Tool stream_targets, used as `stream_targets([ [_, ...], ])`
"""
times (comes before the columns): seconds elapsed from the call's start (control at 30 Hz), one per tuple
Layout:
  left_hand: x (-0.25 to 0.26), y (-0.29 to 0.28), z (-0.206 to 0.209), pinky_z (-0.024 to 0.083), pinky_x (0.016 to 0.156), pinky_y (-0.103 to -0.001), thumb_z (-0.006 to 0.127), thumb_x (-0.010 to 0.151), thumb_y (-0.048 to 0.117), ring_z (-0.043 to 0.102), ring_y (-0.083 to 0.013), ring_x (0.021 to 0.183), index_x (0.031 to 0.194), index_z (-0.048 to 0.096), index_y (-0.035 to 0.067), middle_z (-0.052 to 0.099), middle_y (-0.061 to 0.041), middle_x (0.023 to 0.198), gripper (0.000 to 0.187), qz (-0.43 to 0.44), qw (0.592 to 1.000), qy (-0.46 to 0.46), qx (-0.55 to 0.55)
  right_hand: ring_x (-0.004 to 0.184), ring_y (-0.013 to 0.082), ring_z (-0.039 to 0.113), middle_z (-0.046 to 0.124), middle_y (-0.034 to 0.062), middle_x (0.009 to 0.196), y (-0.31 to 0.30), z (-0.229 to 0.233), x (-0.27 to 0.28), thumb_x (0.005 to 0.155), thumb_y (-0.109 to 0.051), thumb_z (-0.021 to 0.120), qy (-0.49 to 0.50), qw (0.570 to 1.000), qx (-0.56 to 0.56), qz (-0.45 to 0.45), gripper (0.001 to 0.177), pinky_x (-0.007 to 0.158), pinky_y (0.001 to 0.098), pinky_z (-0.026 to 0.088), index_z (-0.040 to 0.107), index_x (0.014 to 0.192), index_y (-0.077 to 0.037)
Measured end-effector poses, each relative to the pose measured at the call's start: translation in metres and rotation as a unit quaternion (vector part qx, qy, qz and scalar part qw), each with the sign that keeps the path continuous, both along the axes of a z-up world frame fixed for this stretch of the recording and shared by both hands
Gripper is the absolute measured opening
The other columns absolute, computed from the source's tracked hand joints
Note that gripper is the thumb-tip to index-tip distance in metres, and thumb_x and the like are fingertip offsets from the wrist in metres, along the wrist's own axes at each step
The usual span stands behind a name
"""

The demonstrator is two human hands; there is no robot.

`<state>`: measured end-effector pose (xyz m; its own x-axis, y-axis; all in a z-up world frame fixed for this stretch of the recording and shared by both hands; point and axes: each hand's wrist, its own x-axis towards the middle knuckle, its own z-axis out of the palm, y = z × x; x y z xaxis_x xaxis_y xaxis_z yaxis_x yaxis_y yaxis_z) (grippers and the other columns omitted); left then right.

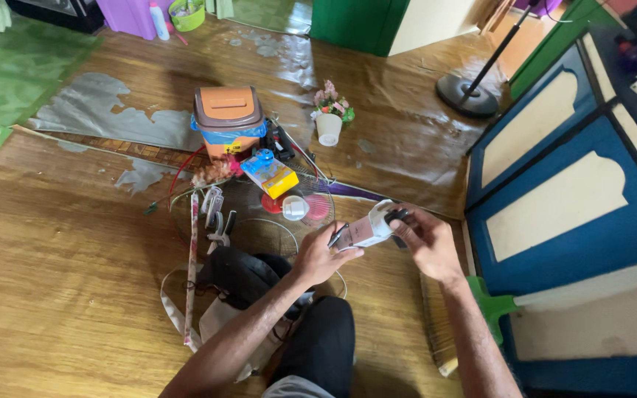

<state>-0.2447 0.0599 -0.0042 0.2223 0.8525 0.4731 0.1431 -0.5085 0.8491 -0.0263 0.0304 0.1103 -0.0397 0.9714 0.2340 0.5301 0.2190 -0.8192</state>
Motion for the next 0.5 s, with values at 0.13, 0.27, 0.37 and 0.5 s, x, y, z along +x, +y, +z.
stream_targets([
  [0.13, -0.007, 0.013, -0.004, 0.058, 0.063, -0.035, 0.088, 0.08, 0.032, 0.072, -0.0214, 0.073, 0.114, 0.064, 0.006, 0.073, -0.01, 0.095, 0.049, 0.025, 0.999, 0.036, -0.012, 0.087, 0.0203, 0.074, 0.077, 0.0158, 0.106, 0.012, -0.004, -0.016, 0.092, -0.019, 0.075, -0.134, 0.982, 0.122, 0.052, 0.037, 0.076, 0.034, 0.059, 0.069, 0.123, -0.001],
  [0.27, -0.012, 0.03, -0.016, 0.057, 0.065, -0.035, 0.088, 0.079, 0.029, 0.073, -0.0237, 0.078, 0.112, 0.065, 0.006, 0.073, -0.012, 0.096, 0.047, 0.062, 0.997, 0.022, 0.038, 0.093, 0.027, 0.076, 0.072, 0.0178, 0.119, 0.034, -0.013, -0.028, 0.089, -0.019, 0.073, -0.145, 0.984, 0.095, 0.05, 0.037, 0.06, 0.0364, 0.061, 0.068, 0.121, -0.003],
  [0.37, -0.02, 0.036, -0.029, 0.057, 0.067, -0.035, 0.088, 0.08, 0.028, 0.073, -0.0236, 0.079, 0.116, 0.065, 0.006, 0.074, -0.012, 0.095, 0.048, 0.064, 0.998, -0.01, 0.005, 0.094, 0.0278, 0.075, 0.072, 0.0184, 0.118, 0.057, -0.024, -0.035, 0.093, -0.02, 0.073, -0.175, 0.971, 0.136, 0.091, 0.038, 0.072, 0.0377, 0.061, 0.066, 0.127, -0.003],
  [0.5, -0.027, 0.048, -0.041, 0.058, 0.069, -0.035, 0.087, 0.078, 0.026, 0.074, -0.0237, 0.08, 0.123, 0.064, 0.007, 0.075, -0.011, 0.099, 0.054, 0.086, 0.994, -0.056, -0.042, 0.079, 0.0241, 0.071, 0.072, 0.0156, 0.101, 0.093, -0.037, -0.048, 0.094, -0.019, 0.07, -0.166, 0.979, 0.068, 0.098, 0.036, 0.065, 0.0357, 0.058, 0.065, 0.127, -0.005],
])
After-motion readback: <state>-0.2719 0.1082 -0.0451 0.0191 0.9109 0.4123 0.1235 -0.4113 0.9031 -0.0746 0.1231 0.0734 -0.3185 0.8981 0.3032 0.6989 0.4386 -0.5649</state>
